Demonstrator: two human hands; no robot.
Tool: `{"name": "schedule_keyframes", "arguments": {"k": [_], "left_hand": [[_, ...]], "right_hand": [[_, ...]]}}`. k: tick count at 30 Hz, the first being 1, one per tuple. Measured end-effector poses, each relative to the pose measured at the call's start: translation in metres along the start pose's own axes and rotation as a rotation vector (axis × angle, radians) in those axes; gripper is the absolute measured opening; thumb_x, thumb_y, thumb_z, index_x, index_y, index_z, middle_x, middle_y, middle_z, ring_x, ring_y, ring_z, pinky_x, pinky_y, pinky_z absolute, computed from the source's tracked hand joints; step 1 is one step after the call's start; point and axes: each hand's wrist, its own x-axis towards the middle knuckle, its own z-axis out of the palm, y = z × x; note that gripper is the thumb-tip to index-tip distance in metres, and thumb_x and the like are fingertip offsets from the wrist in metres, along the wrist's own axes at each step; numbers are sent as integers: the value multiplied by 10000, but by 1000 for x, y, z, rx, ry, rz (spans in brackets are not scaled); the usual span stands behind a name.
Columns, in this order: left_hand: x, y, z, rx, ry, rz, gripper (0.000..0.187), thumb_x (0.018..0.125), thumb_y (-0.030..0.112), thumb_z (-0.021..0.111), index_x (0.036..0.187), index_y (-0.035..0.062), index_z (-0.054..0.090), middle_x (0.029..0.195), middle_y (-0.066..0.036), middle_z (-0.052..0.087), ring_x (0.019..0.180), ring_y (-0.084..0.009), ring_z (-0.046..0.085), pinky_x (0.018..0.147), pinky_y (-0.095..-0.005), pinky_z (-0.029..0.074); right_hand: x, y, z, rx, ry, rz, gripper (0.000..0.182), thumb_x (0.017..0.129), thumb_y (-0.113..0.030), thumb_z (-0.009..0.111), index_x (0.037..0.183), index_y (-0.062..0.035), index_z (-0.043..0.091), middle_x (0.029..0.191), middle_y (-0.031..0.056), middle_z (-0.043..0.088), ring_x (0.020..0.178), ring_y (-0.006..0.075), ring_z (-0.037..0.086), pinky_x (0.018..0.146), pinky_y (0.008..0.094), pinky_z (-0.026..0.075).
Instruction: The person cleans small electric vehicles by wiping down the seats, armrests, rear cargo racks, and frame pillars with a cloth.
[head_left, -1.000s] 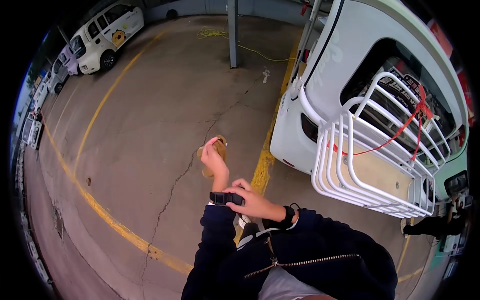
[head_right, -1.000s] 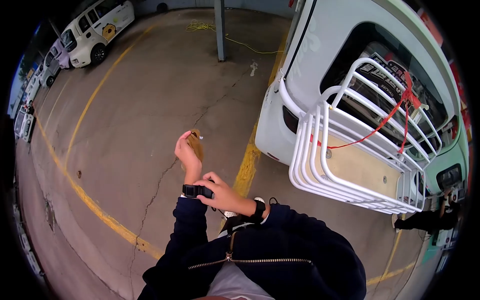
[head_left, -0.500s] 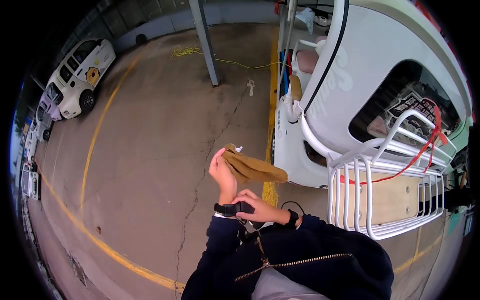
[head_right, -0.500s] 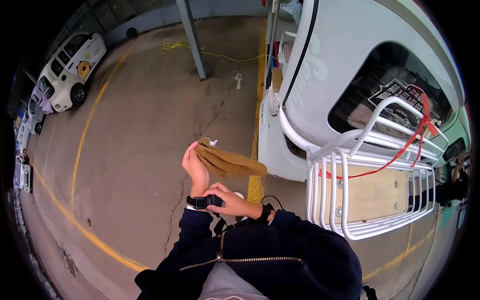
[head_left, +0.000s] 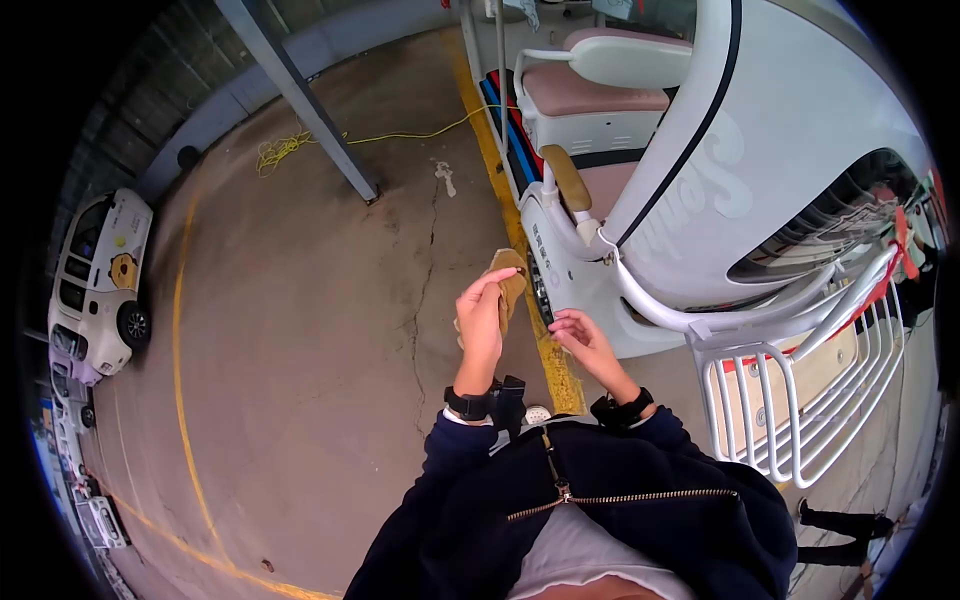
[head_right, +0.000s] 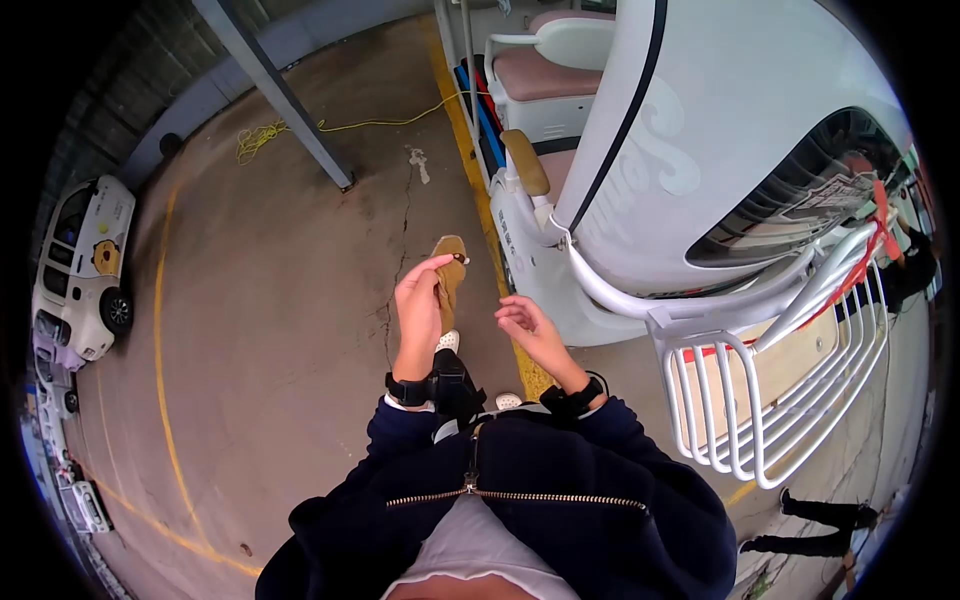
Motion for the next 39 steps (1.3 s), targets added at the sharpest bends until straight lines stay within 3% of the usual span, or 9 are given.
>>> {"name": "schedule_keyframes", "arguments": {"k": [4, 9, 16, 22, 26, 29, 30, 34, 39], "left_hand": [[34, 29, -10, 70, -389, -119, 284, 889, -27, 432, 994, -62, 694, 940, -74, 695, 789, -71, 573, 738, -195, 437], [120, 29, -39, 76, -495, -115, 280, 878, -38, 421, 963, -72, 686, 978, -114, 692, 862, -125, 613, 789, -232, 462], [191, 24, -57, 263, -603, -224, 339, 871, -30, 445, 1116, -32, 679, 863, 10, 622, 704, -24, 494, 648, -175, 401], [189, 41, 31, 122, -1049, -216, 556, 869, -28, 455, 1423, -20, 404, 1309, -130, 543, 1113, -160, 555, 943, -270, 424], [163, 84, 146, 166, -1411, 691, 708, 893, 91, 553, 1493, -25, 194, 1494, -243, 318, 1405, -297, 308, 1131, -361, 239], [151, 75, 225, 41, -1335, 653, 679, 927, 169, 551, 1470, -54, 208, 1411, -268, 407, 1342, -345, 374, 1114, -382, 274], [151, 65, 250, -105, -1408, 350, 642, 953, 213, 535, 1456, -52, 238, 1411, -245, 419, 1329, -314, 391, 1102, -373, 293], [145, 50, 264, -244, -1457, -134, 528, 1007, 309, 479, 1391, -31, 357, 1392, -179, 466, 1271, -230, 451, 1046, -339, 362], [163, 20, 261, -10, -1487, 53, 451, 998, 273, 508, 1338, -15, 437, 1210, -112, 582, 1071, -149, 558, 899, -282, 461]], "right_hand": [[42, -1, 7, -461, 145, 85, 660, 893, -239, 682, 1416, -36, 334, 824, 50, 613, 683, 112, 554, 648, 260, 474], [93, -4, 31, -1449, 241, -255, 305, 895, -366, 599, 739, -104, 604, 589, 133, 605, 551, 361, 594, 549, 401, 482], [67, -55, 35, -1560, 506, -66, 303, 893, -339, 605, 681, -126, 575, 521, 79, 568, 479, 296, 568, 480, 389, 449], [49, -127, 59, -1421, 1350, -350, 51, 877, -94, 639, 858, -60, 671, 570, 51, 591, 468, 177, 558, 462, 288, 419], [55, -209, 18, -1014, 1678, -775, 207, 963, -61, 522, 1138, 14, 604, 958, 168, 677, 812, 158, 664, 687, 271, 530], [83, -281, 9, -1501, 1554, -925, 431, 932, -150, 554, 1318, 21, 464, 1328, 242, 492, 1235, 318, 483, 1034, 413, 358], [94, -293, 4, -1724, 1508, -871, 525, 921, -230, 570, 1358, 20, 422, 1426, 259, 402, 1356, 368, 363, 1121, 468, 248], [138, -271, -38, -1972, 1733, -778, 737, 866, -411, 547, 1418, 29, 335, 1488, 304, 259, 1419, 443, 167, 1137, 561, 72], [147, -228, -34, -1865, 1769, -652, 766, 872, -353, 580, 1408, 103, 278, 1466, 369, 216, 1405, 499, 133, 1122, 599, 75]]}}
